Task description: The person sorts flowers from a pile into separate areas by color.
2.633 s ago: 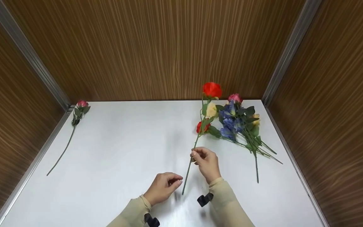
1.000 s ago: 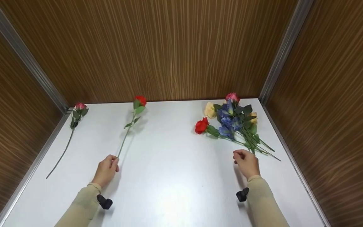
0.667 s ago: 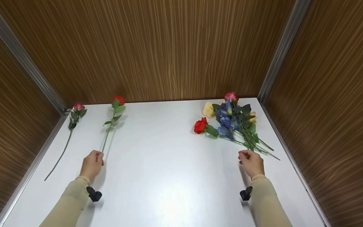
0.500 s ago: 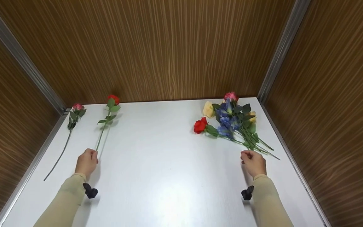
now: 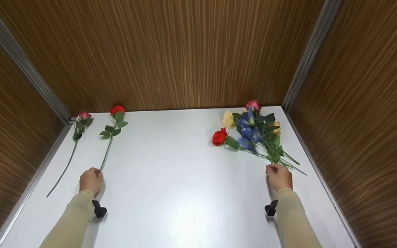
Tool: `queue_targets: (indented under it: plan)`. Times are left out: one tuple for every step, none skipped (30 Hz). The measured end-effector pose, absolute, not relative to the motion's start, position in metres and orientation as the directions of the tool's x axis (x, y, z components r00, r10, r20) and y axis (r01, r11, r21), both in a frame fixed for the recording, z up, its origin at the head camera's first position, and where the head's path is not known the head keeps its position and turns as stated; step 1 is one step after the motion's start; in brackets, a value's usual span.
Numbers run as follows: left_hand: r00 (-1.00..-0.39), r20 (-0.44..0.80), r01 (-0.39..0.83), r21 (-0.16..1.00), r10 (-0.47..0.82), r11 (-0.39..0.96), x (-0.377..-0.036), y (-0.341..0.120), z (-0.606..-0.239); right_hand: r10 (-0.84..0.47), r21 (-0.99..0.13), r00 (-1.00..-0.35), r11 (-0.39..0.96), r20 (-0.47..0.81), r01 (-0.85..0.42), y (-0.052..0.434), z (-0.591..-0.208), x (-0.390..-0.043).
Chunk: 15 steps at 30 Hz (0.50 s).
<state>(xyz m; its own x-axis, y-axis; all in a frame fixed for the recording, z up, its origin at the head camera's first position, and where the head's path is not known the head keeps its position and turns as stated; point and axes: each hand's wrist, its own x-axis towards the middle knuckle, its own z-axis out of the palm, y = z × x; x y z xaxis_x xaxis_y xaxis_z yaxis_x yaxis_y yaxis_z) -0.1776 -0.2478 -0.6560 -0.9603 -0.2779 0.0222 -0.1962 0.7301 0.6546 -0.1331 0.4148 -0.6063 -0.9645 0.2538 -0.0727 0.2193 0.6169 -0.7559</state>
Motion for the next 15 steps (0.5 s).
queue_targets:
  plan:
    - [-0.959,0.021,-0.199,0.656,-0.281,0.728,-0.177,-0.248,-0.655,0.254,-0.753,-0.965,0.621,-0.069,0.217,0.414,-0.606,-0.134]
    - [-0.959,0.019,-0.201,0.658,-0.283,0.726,-0.177,-0.248,-0.655,0.256,-0.752,-0.964,0.621,-0.07,0.22,0.414,-0.606,-0.134]
    - [-0.959,0.023,-0.198,0.657,-0.282,0.727,-0.177,-0.248,-0.655,0.261,-0.747,-0.963,0.625,-0.072,0.226,0.413,-0.606,-0.135]
    - [-0.96,0.027,-0.193,0.656,-0.279,0.729,-0.177,-0.249,-0.655,0.268,-0.741,-0.96,0.629,-0.075,0.234,0.413,-0.606,-0.135]
    - [-0.961,0.027,-0.191,0.655,-0.276,0.731,-0.176,-0.249,-0.656,0.273,-0.736,-0.959,0.633,-0.078,0.24,0.412,-0.606,-0.136]
    - [-0.961,0.025,-0.193,0.655,-0.277,0.731,-0.176,-0.249,-0.656,0.277,-0.728,-0.958,0.641,-0.078,0.244,0.411,-0.606,-0.137]
    - [-0.96,0.024,-0.195,0.656,-0.279,0.729,-0.175,-0.249,-0.656,0.28,-0.72,-0.957,0.649,-0.076,0.247,0.41,-0.606,-0.138]
    - [-0.959,0.021,-0.2,0.656,-0.283,0.727,-0.174,-0.249,-0.657,0.283,-0.712,-0.956,0.656,-0.075,0.251,0.409,-0.607,-0.139]
    - [-0.958,0.013,-0.208,0.658,-0.287,0.723,-0.173,-0.249,-0.657,0.284,-0.701,-0.956,0.669,-0.069,0.249,0.408,-0.607,-0.14]
    - [-0.956,0.004,-0.217,0.662,-0.292,0.718,-0.173,-0.25,-0.657,0.285,-0.693,-0.956,0.676,-0.067,0.25,0.407,-0.607,-0.141]
    - [-0.955,-0.005,-0.225,0.665,-0.298,0.712,-0.173,-0.25,-0.658,0.281,-0.686,-0.958,0.685,-0.062,0.246,0.406,-0.606,-0.142]
    - [-0.954,-0.01,-0.229,0.669,-0.3,0.707,-0.173,-0.25,-0.658,0.283,-0.676,-0.958,0.696,-0.053,0.243,0.406,-0.606,-0.143]
    - [-0.954,-0.015,-0.231,0.674,-0.3,0.702,-0.173,-0.251,-0.658,0.285,-0.669,-0.958,0.703,-0.044,0.24,0.405,-0.606,-0.144]
    - [-0.955,-0.017,-0.23,0.675,-0.297,0.701,-0.174,-0.252,-0.659,0.288,-0.661,-0.957,0.712,-0.034,0.238,0.405,-0.606,-0.145]
    - [-0.956,-0.022,-0.229,0.678,-0.293,0.698,-0.175,-0.253,-0.659,0.289,-0.653,-0.957,0.722,-0.016,0.229,0.406,-0.606,-0.145]
